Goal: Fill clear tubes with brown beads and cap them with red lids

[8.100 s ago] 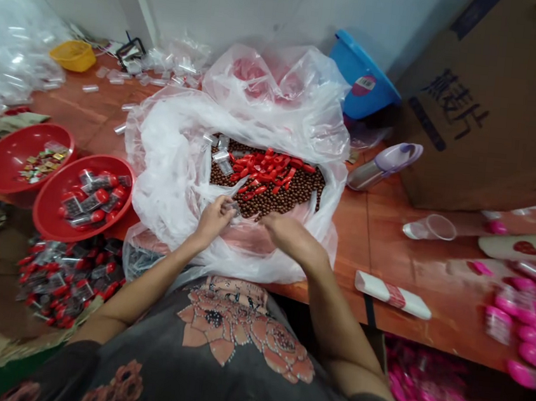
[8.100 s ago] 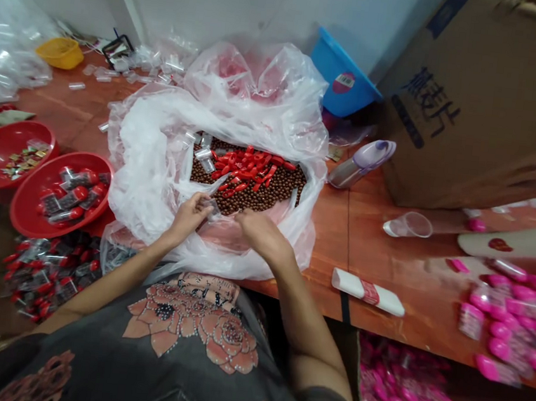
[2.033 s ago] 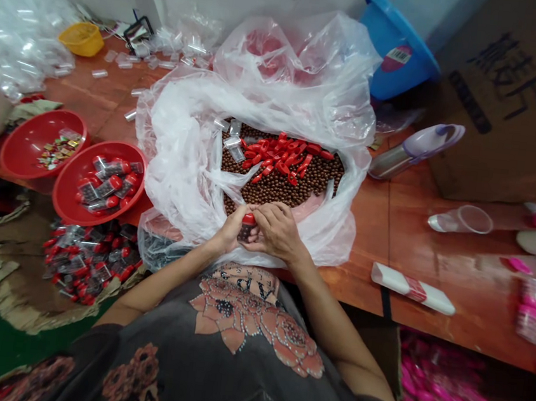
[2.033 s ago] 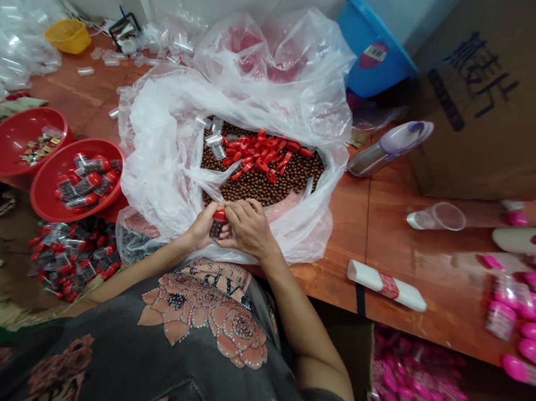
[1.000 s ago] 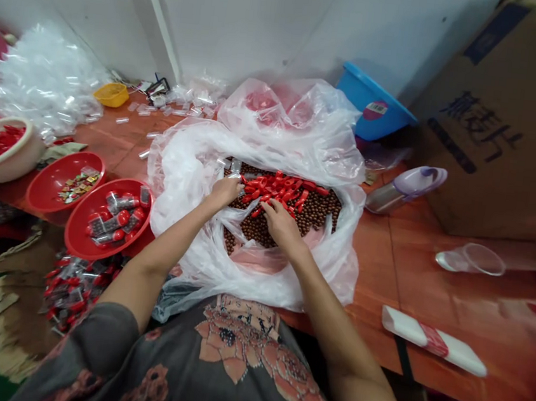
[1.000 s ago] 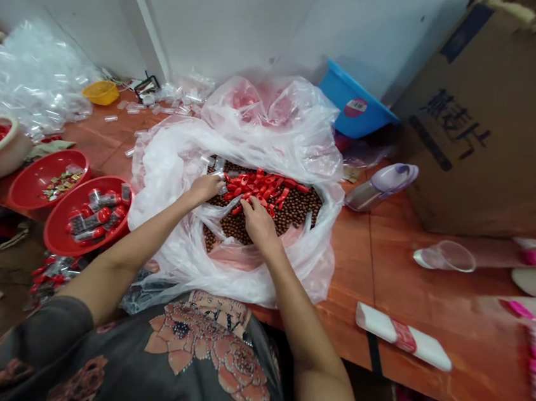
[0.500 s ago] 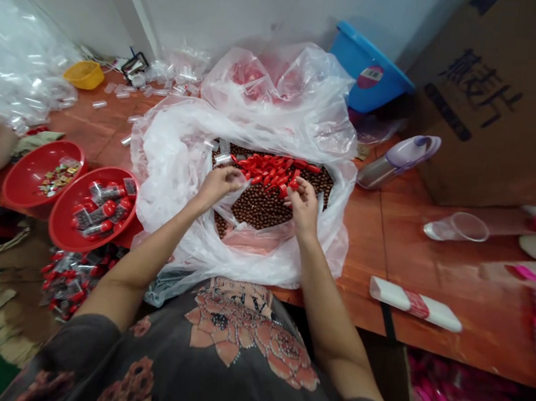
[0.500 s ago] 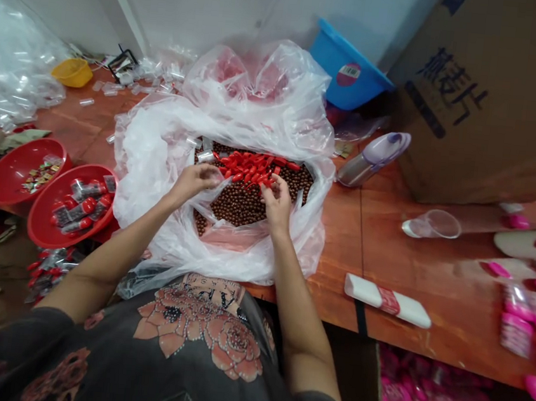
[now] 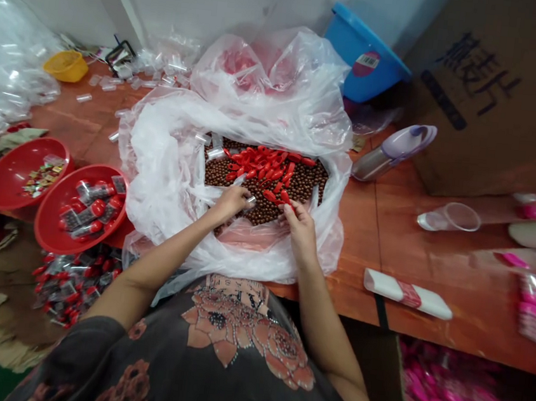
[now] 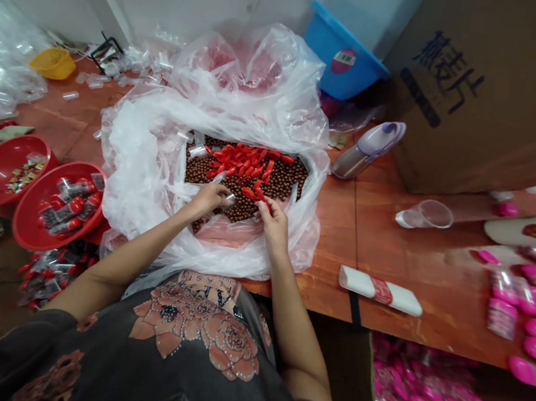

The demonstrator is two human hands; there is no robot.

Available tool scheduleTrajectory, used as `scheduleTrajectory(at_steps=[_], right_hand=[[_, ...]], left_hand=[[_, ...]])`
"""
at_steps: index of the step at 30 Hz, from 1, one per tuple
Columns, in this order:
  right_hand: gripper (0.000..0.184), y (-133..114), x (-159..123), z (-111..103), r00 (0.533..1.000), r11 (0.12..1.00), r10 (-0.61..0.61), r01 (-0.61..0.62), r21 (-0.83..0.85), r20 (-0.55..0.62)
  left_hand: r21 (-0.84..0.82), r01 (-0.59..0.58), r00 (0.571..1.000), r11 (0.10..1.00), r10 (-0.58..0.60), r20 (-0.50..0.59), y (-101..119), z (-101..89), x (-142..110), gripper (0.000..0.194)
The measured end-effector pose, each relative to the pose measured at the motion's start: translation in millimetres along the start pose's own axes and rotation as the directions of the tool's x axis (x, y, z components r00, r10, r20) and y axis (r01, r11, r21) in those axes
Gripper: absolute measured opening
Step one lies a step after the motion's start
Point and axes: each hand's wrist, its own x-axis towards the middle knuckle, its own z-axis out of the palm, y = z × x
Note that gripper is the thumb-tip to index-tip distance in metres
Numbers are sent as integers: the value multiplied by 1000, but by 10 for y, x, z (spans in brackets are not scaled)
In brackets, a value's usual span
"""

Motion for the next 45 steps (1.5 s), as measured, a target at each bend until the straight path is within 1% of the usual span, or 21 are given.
scheduleTrajectory(at_steps=[4, 7, 9, 12, 14, 16, 18, 19, 21, 23, 24, 25, 27, 31, 34, 37, 40, 42, 45], right_hand=[[57, 144, 1, -79, 996, 995, 87, -87, 39, 0], [66, 225, 8, -98, 992, 988, 126, -126, 94, 9], [64, 230, -4, -94, 994, 989, 111, -111, 102, 8], [59, 180, -40, -84, 998, 996, 56, -55, 74, -12], [58, 146, -57, -85, 998, 997, 37, -34, 73, -47], [58, 131, -61, -91, 996, 995, 42, -35, 91, -73], [56, 134, -56, -98, 996, 993, 49, -40, 110, -78], [55, 138, -54, -99, 996, 992, 53, -44, 119, -71], [53, 141, -56, -98, 997, 990, 59, -51, 133, -55], [53, 131, -71, -90, 997, 988, 55, -48, 143, -46], [54, 122, -83, -86, 998, 988, 49, -42, 146, -45], [55, 111, -96, -83, 998, 989, 42, -35, 144, -42], [57, 89, -125, -83, 999, 991, 24, -20, 129, -28], [55, 51, -153, -97, 999, 996, -48, 48, 76, 1], [52, -6, -132, -95, 997, 994, -82, 82, 70, 8], [51, -109, -107, -59, 994, 992, -103, 101, 77, 24], [48, -227, -111, 24, 984, 987, -163, 161, 26, 68], [45, -293, -129, 105, 968, 973, -227, 230, -15, 108], [42, -354, -164, 238, 927, 942, -319, 333, -41, 195]], left_hand=[[-120, 8, 997, 993, -17, -70, 34, 200, 82, 26], [-155, 14, 993, 988, -32, -114, 66, 313, 138, 31], [-126, 1, 990, 992, -18, -139, 80, 360, 169, 31], [-99, -7, 986, 995, -10, -167, 87, 398, 196, 29], [-157, -16, 987, 988, -10, -162, 82, 413, 204, 29], [-291, -34, 990, 956, -9, -143, 76, 425, 210, 30], [-479, -29, 995, 878, -20, -97, 73, 436, 217, 31], [-577, -9, 997, 817, -34, -63, 75, 441, 220, 31], [-742, 57, 998, 668, -66, 17, 85, 442, 219, 35], [-838, 123, 992, 531, -89, 89, 104, 424, 195, 41], [-862, 146, 989, 486, -98, 113, 115, 405, 170, 45], [-874, 161, 986, 459, -100, 129, 127, 381, 135, 48], [-879, 164, 986, 448, -83, 141, 148, 319, 37, 52], [-872, 69, 994, 485, 43, 103, 151, 192, -193, 53], [-868, 32, 995, 496, 62, 72, 129, 127, -327, 51], [-871, 41, 995, 489, 55, 77, 135, 67, -444, 50], [-872, 75, 992, 484, 54, 115, 179, 0, -570, 51], [-869, 109, 988, 482, 45, 149, 204, -34, -643, 52], [-867, 153, 982, 474, 26, 188, 196, -50, -705, 50]])
